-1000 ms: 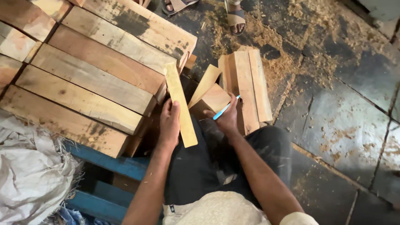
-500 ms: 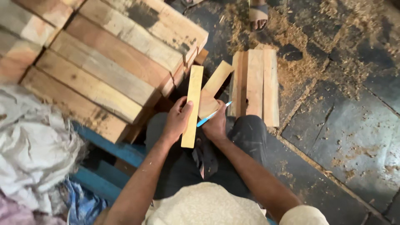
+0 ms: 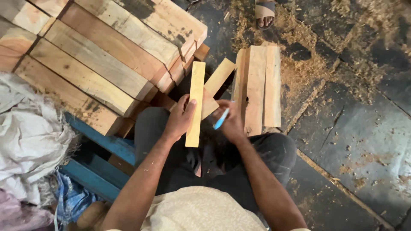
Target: The person sits on the floor and marks wooden planks with a blue marker. They pick up planks from a stack, draw lines or symbols on them, and place them back down.
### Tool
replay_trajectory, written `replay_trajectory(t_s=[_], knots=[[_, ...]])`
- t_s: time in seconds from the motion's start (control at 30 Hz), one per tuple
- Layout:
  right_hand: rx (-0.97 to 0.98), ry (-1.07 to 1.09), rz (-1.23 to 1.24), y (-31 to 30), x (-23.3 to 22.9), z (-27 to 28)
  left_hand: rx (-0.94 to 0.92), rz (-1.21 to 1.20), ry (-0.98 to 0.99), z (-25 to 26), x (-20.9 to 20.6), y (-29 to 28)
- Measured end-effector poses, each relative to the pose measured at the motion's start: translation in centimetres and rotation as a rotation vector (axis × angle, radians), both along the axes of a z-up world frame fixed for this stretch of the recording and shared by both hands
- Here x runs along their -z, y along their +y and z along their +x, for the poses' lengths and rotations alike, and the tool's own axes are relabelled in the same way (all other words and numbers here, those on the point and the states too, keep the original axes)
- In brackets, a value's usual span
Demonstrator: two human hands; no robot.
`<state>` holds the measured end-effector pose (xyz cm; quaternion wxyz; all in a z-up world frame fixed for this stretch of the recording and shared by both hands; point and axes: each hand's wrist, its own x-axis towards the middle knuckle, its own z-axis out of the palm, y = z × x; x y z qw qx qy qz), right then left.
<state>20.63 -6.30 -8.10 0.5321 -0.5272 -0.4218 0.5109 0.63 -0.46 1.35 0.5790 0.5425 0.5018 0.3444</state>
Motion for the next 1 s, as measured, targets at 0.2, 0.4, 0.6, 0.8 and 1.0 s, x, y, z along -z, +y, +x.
replay_trajectory(t_s=[0.2, 0.4, 0.6, 0.8, 1.0], knots=[[0.198, -0.088, -0.11, 0.7, -6.7, 4.9, 0.006, -0.015, 0.162, 0.1, -1.1, 0.4], [0.098, -0.02, -0.108, 2.1, -9.3, 2.1, 0.012, -0.008, 0.216, 0.1, -1.0, 0.5], [0.098, -0.015, -0.087, 3.3, -8.3, 1.4, 0.038, -0.064, 0.139, 0.0, -0.8, 0.5], [0.15, -0.032, -0.047, 4.8, -6.8, -0.3, 0.004, -0.026, 0.173, 0.1, -0.4, 0.6], [0.137, -0.315, -0.095, 5.5, -9.0, -1.5, -0.004, 0.002, 0.171, 0.0, -0.4, 0.6]])
